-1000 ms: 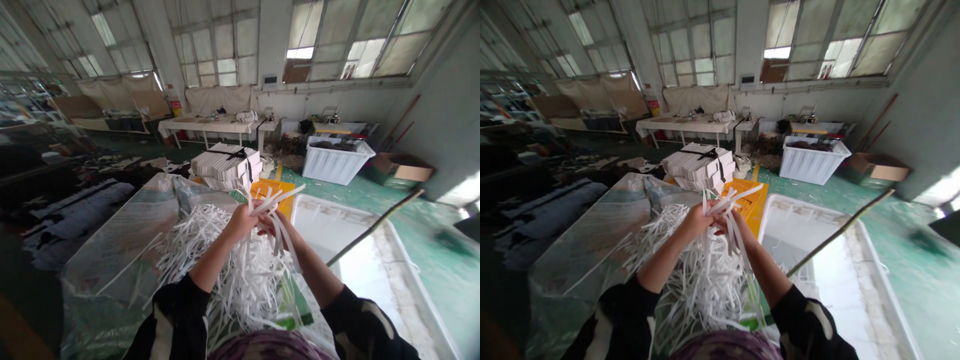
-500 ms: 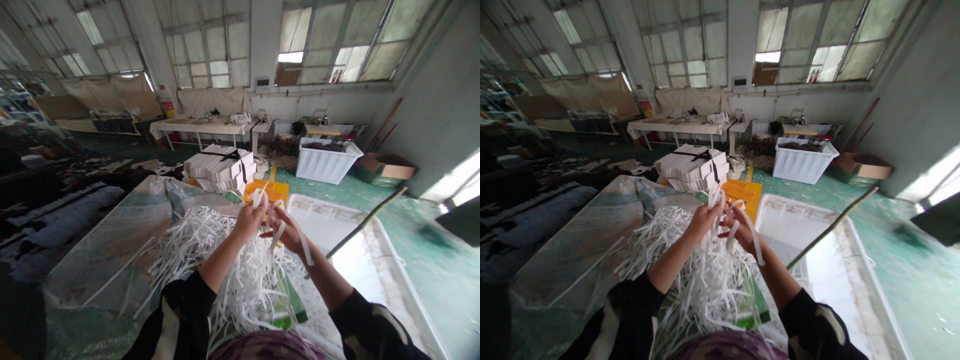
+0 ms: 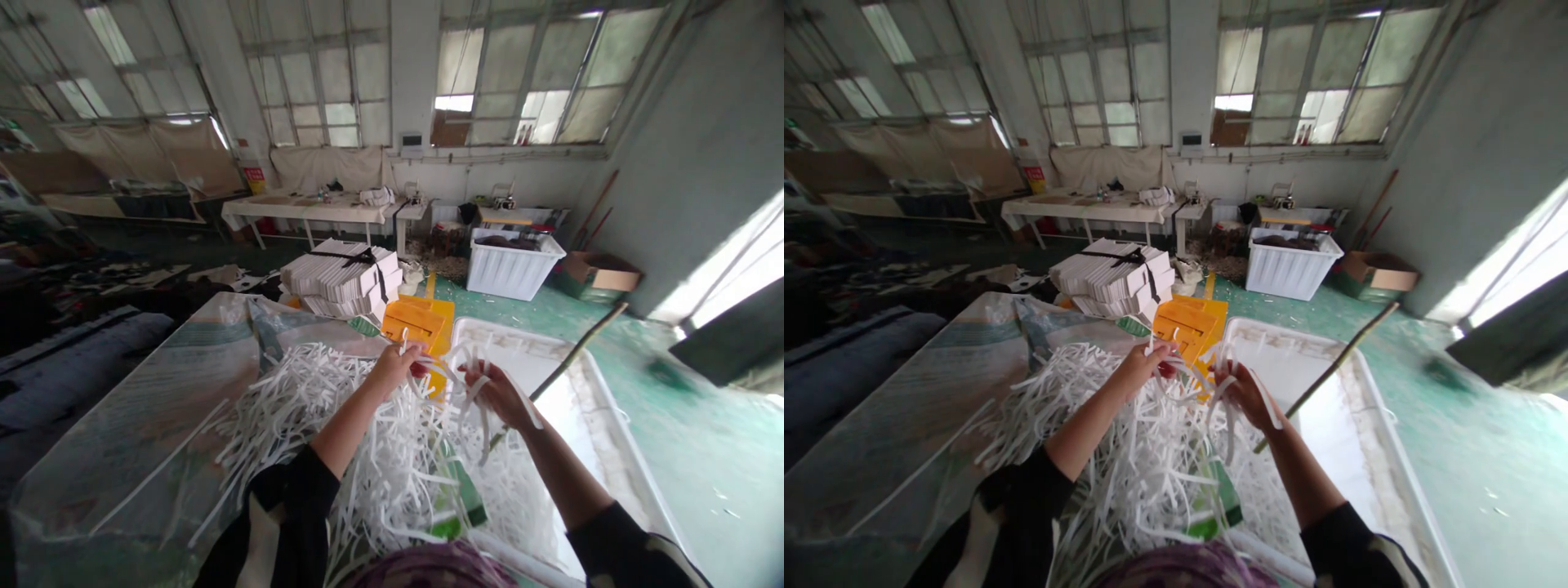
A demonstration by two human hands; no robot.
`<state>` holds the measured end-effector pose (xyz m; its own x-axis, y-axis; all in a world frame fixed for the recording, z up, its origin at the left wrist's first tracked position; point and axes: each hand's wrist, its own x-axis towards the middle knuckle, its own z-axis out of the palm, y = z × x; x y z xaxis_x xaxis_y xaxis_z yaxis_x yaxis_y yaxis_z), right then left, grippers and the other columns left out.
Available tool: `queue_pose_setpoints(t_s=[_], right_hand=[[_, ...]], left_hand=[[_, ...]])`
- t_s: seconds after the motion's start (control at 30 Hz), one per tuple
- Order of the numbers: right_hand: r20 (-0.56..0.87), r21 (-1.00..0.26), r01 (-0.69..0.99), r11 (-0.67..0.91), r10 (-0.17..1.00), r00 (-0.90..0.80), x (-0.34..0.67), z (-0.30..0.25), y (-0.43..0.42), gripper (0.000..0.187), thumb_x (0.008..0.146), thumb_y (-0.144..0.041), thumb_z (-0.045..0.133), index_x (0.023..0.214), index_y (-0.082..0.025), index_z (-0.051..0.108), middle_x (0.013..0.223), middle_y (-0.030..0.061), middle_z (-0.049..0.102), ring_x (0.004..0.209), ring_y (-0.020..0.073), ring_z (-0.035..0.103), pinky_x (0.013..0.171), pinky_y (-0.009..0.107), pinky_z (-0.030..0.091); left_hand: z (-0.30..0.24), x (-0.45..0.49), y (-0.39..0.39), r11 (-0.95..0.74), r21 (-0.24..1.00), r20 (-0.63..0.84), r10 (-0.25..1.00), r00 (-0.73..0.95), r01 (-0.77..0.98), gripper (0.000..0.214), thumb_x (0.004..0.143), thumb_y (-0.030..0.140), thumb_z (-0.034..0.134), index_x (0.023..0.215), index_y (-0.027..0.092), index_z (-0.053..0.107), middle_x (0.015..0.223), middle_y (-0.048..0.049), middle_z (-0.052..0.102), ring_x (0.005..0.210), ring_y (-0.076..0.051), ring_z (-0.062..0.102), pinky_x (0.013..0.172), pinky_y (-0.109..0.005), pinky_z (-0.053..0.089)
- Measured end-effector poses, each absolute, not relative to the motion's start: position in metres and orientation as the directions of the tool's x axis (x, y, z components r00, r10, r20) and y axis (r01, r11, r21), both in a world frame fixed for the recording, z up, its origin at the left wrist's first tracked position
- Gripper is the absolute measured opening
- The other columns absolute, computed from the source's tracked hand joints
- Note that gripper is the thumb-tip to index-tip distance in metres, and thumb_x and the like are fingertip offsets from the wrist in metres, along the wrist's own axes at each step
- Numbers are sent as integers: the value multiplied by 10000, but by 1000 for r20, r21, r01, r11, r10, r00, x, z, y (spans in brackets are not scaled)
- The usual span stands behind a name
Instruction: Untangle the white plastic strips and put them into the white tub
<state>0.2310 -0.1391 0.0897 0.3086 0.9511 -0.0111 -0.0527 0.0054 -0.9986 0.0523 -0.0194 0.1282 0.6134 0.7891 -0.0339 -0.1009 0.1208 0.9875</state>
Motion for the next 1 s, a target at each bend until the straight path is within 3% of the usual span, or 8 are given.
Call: queue_pose_setpoints(t_s=[0.13, 0.2, 0.3, 0.47, 0.57, 0.73, 0.87, 1.0], right_hand=[[-18, -983, -183, 18, 980, 197, 220, 101, -147, 598, 703, -384, 677, 1244, -256, 457, 1023, 69, 634, 698, 176, 632, 517, 271, 478], [-31, -987, -163, -2, 983, 180, 216, 103, -147, 524, 709, -361, 675, 1190, -224, 518, 921, 59, 660, 625, 151, 609, 510, 268, 470], [-71, -986, -166, -27, 962, 264, 219, 99, -148, 307, 721, -376, 666, 915, -141, 625, 719, 40, 652, 564, 131, 581, 517, 255, 449], [-164, -958, -268, -103, 963, 216, 244, 86, -158, 272, 733, -387, 672, 819, -141, 595, 556, -18, 568, 490, 91, 526, 469, 208, 372], [-192, -939, -329, -101, 947, 257, 263, 79, -169, 263, 675, -334, 731, 784, -146, 583, 534, -32, 547, 461, 80, 497, 452, 206, 351], [-253, -935, -340, -102, 864, 436, 294, 63, -190, 300, 602, -351, 774, 737, -142, 606, 713, 29, 642, 547, 105, 566, 466, 213, 384], [-277, -937, -337, -95, 790, 546, 320, 48, -206, 334, 585, -429, 762, 678, -145, 613, 720, 43, 635, 686, 158, 608, 632, 287, 485], [-223, -975, -103, -199, 812, 539, 349, 35, -227, 406, 698, -547, 599, 858, -181, 671, 933, 79, 662, 928, 237, 596, 801, 387, 474]], left_hand=[[128, 77, -40, 166, 962, 18, 754, 656, -216, 325, 818, 388, 549, 987, 120, 620, 804, -75, 704, 646, -134, 653, 625, -254, 528], [129, 89, -49, 157, 963, 35, 735, 677, -220, 325, 830, 394, 522, 1007, 137, 612, 844, -68, 699, 665, -137, 653, 618, -253, 527], [131, 99, -53, 38, 984, 89, 746, 660, -176, 317, 842, 392, 493, 989, 138, 612, 806, -52, 693, 622, -126, 637, 581, -237, 515], [133, 100, -37, -74, 990, 127, 846, 518, -123, 296, 857, 377, 458, 954, 140, 608, 609, -8, 648, 498, -116, 585, 498, -225, 492], [135, 102, -27, -30, 985, 107, 879, 465, -171, 290, 852, 363, 462, 972, 133, 592, 577, 4, 623, 504, -123, 588, 483, -225, 491], [142, 108, -20, 16, 964, 100, 902, 419, -264, 298, 813, 358, 526, 987, 123, 584, 586, 8, 620, 532, -117, 597, 507, -218, 483], [142, 124, -27, 160, 892, 72, 873, 482, -424, 326, 731, 372, 631, 953, 139, 582, 664, -8, 654, 629, -145, 633, 609, -272, 506], [136, 151, -51, 375, 808, 3, 769, 639, -455, 351, 722, 411, 645, 921, 126, 598, 723, -49, 677, 697, -165, 647, 699, -309, 491]])
